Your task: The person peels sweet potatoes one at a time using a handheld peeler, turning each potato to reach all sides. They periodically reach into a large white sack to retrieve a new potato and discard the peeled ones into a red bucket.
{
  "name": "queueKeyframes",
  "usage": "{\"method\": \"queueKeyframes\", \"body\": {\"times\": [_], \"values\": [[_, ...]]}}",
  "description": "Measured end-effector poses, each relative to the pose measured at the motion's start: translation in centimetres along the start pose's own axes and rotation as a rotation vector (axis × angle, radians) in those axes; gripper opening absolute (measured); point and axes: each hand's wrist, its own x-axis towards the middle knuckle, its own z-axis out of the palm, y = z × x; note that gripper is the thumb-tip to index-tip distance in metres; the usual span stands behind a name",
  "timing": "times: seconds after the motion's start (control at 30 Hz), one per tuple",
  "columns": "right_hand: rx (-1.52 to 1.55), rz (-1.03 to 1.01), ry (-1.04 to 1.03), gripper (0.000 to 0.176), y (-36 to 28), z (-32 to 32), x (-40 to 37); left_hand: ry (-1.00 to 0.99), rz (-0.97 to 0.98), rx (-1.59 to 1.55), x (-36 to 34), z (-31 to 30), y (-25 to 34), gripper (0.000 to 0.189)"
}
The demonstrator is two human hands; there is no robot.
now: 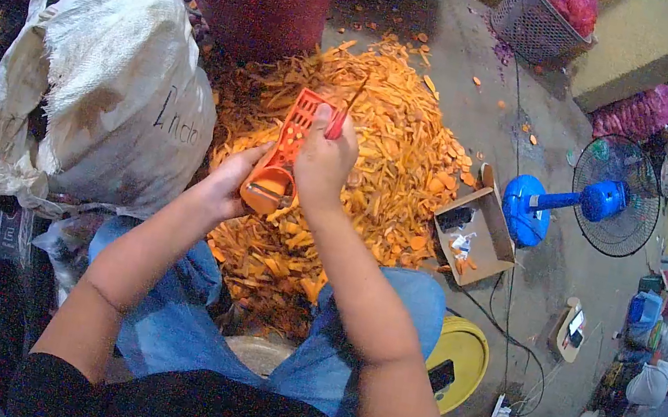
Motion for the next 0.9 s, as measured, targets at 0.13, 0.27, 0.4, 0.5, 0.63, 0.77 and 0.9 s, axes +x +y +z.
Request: {"method": "queueKeyframes", "body": {"times": [0.13,0.27,0.4,0.5,0.63,0.77,0.9], "values": [[-0.004,-0.021,0.000,0.026,-0.2,0.2,-0.2,-0.036,0.005,0.003,0.1,0.0,-0.5,0.032],[-0.094,-0.077,0.060,0.025,1.2,0.3,-0.1,-0.049,0.018,0.078,0.3,-0.2,-1.2,0.034],[-0.163,-0.102,0.121,0.024,2.6,0.2,0.9,-0.058,0.009,0.180,0.4,-0.7,-1.1,0.033],[-0.196,-0.020,0.103,0.026,2.5,0.0,1.4,-0.099,-0.003,0.236,0.4,-0.6,-1.1,0.033],[-0.203,-0.065,0.349,0.029,6.8,-1.8,5.5,-0.088,-0.032,0.503,-1.0,0.0,-1.1,0.033],[-0.355,0.151,0.528,0.033,9.2,-5.5,7.9,-0.233,-0.151,0.347,-2.6,0.9,-1.6,0.033],[-0.209,0.198,0.461,0.026,7.2,-4.3,7.1,-0.226,-0.049,0.298,-1.1,-0.2,-0.6,0.038]]}}
